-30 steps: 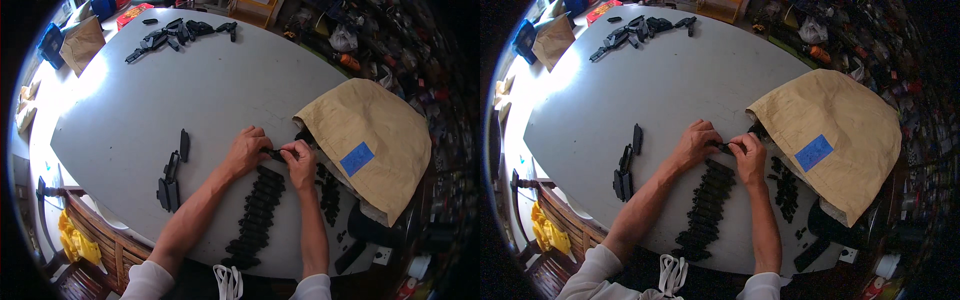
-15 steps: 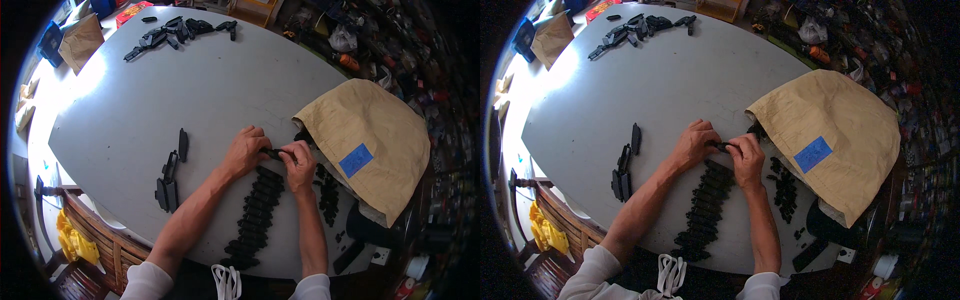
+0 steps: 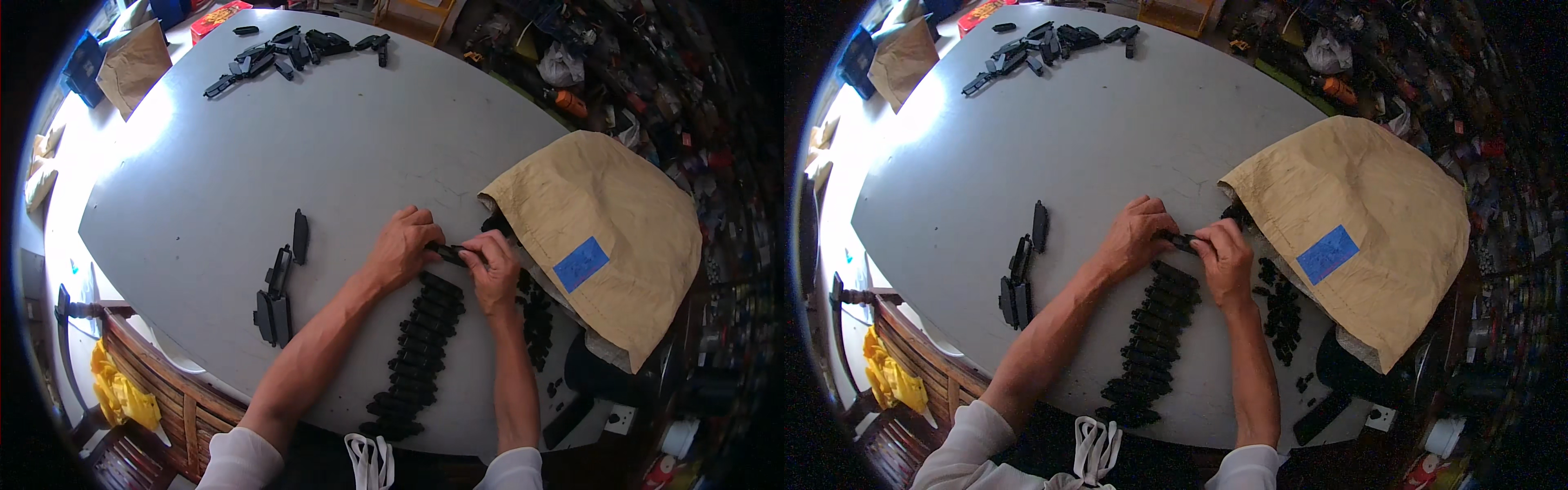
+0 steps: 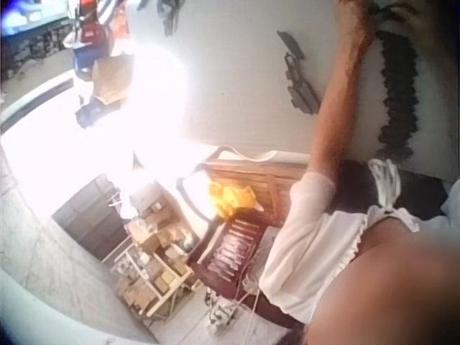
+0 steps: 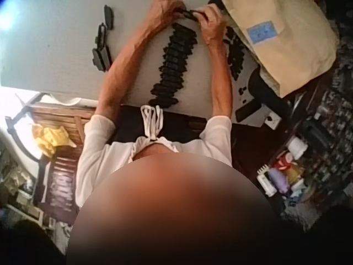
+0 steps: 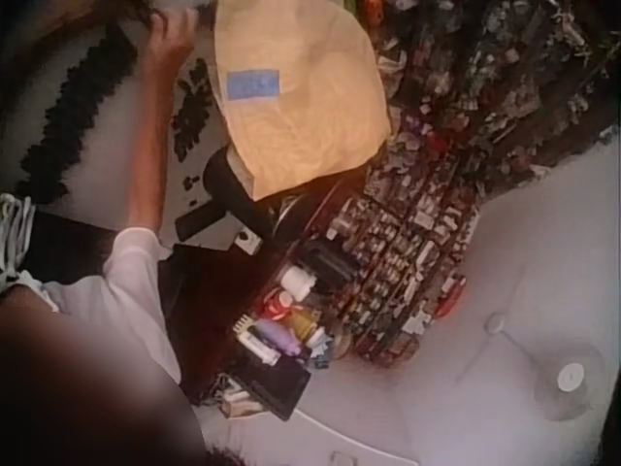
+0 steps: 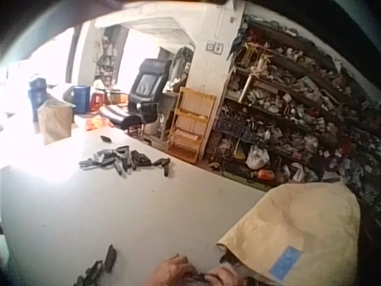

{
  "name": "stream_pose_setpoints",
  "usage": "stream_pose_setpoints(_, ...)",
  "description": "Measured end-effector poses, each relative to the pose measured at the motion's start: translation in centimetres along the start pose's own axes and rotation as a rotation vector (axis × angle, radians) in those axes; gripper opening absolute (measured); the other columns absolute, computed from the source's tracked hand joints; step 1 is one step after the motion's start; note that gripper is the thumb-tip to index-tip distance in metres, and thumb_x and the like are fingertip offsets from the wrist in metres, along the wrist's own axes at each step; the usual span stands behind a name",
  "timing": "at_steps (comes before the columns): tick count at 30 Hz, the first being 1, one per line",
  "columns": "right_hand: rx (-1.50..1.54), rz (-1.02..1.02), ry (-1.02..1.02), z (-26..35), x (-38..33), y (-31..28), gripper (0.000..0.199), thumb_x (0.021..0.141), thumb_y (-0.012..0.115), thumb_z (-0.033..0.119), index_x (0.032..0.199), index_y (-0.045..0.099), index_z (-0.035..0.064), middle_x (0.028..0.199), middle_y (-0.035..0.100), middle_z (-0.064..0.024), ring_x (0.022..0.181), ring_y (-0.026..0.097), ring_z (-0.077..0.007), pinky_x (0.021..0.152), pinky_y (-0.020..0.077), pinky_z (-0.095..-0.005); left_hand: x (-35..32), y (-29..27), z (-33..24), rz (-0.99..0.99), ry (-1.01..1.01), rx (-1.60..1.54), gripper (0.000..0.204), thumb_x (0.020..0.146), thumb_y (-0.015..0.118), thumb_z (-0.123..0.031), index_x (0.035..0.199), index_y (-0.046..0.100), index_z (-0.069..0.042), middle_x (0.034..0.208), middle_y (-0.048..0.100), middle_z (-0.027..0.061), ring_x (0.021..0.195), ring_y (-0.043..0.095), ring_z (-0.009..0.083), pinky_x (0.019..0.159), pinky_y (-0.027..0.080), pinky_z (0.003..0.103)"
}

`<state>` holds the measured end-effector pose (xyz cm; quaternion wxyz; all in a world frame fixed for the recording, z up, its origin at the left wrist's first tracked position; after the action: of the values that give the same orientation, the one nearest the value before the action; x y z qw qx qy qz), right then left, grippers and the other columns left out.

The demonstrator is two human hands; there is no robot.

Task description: Sorting and arranging small black plastic clips on a table.

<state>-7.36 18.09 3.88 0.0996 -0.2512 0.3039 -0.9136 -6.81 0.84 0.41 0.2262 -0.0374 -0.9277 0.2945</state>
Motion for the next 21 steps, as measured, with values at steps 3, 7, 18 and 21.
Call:
stream_pose_setpoints(3, -0.082, 0.008, -0.089, 0.3, 0.2, 0.1, 0.010, 0.078, 0.066, -0.005, 0.085, 0.060, -0.0005, 0.082, 0.055, -0.0076, 0.069, 0.055, -0.0164, 0.059, 0.0447, -0.0279, 0.0, -0.1, -0.2, 0.013, -0.010, -0.004, 0.022, 0.062, 0.076, -0.008, 0.081, 0.064, -0.008, 0.085, 0.056, 0.0062, 0.087, 0.052, 0.0273, 0.079, 0.042, 0.037)
stream_pose_setpoints(7, -0.018, 0.056, 0.016, 0.0, 0.0, -0.6, 0.010, 0.077, 0.066, -0.004, 0.084, 0.059, -0.0010, 0.080, 0.054, -0.0073, 0.068, 0.054, -0.0164, 0.057, 0.0441, -0.0279, 0.0, -0.4, -0.3, 0.002, -0.019, -0.013, 0.025, 0.059, 0.077, -0.007, 0.081, 0.064, -0.006, 0.082, 0.055, 0.0065, 0.084, 0.051, 0.0270, 0.077, 0.043, 0.038)
stream_pose_setpoints(18, 0.005, 0.125, 0.017, -0.5, 0.3, -0.5, 0.011, 0.078, 0.067, -0.004, 0.085, 0.059, -0.0007, 0.080, 0.054, -0.0064, 0.065, 0.052, -0.0158, 0.057, 0.0428, -0.0278, 0.1, -0.3, -0.4, -0.016, -0.003, -0.026, 0.027, 0.058, 0.077, -0.005, 0.081, 0.064, -0.006, 0.083, 0.055, 0.0068, 0.085, 0.052, 0.0276, 0.078, 0.043, 0.038)
stream_pose_setpoints(21, 0.047, 0.140, 0.047, -0.9, 0.1, -0.8, 0.010, 0.079, 0.066, -0.005, 0.085, 0.059, -0.0007, 0.079, 0.053, -0.0036, 0.060, 0.050, -0.0093, 0.052, 0.0410, -0.0236, 0.0, -0.6, -0.4, 0.000, -0.012, -0.026, 0.025, 0.060, 0.077, -0.007, 0.081, 0.064, -0.007, 0.084, 0.055, 0.0065, 0.087, 0.052, 0.0271, 0.079, 0.043, 0.038)
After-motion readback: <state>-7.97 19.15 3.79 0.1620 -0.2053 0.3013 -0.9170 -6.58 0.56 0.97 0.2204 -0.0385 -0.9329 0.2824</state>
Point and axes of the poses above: each hand's wrist, its own x-axis towards the middle knuckle, its own y-axis out of the palm, z = x × y, the point moved 2 cm from there along x, towards the middle knuckle
